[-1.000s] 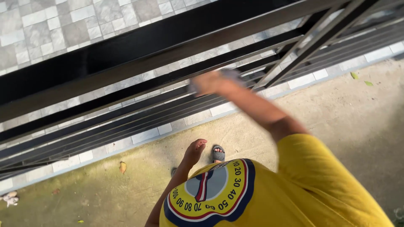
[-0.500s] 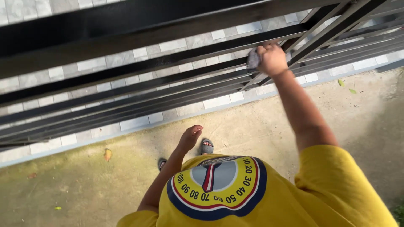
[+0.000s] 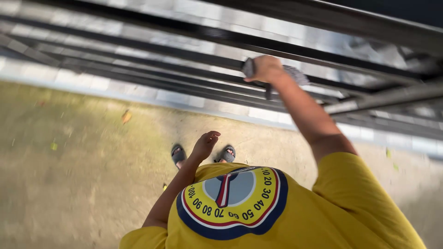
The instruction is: The person wipes down the bars and frame of a metal gate with a cloth.
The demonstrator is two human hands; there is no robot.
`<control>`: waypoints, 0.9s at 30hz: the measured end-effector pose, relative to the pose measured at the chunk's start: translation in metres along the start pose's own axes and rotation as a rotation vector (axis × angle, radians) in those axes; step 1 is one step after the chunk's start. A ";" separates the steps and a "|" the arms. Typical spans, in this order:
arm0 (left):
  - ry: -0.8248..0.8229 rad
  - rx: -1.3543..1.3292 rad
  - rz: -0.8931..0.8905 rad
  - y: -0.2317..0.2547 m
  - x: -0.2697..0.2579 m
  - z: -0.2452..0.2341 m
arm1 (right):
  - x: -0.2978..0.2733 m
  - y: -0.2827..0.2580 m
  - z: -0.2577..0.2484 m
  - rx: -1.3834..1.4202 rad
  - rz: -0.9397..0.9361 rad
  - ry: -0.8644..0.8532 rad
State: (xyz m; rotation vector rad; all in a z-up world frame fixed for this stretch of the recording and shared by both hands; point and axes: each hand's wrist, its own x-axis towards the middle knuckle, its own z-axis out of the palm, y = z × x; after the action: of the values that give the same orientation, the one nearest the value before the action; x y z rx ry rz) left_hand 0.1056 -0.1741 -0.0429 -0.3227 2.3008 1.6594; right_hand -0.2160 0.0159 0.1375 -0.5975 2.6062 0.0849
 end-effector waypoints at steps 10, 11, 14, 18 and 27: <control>0.376 -0.127 -0.121 -0.053 -0.058 -0.014 | 0.104 -0.247 -0.035 0.121 -0.154 0.096; 0.363 -0.117 -0.136 -0.053 -0.059 -0.014 | 0.107 -0.244 -0.030 0.113 -0.216 0.151; 0.346 -0.133 -0.107 -0.051 -0.054 -0.021 | 0.102 -0.204 -0.016 0.088 -0.264 0.211; 0.307 -0.171 -0.062 -0.036 -0.046 -0.059 | 0.076 -0.112 0.007 0.055 -0.221 0.219; 0.360 -0.188 -0.016 -0.110 -0.036 -0.181 | 0.096 -0.148 -0.012 0.210 -0.154 0.087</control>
State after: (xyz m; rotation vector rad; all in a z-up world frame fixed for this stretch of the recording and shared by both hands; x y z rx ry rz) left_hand 0.1586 -0.3801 -0.0733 -0.7333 2.3756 1.9477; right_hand -0.2342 -0.1582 0.1111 -0.7359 2.5969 -0.2659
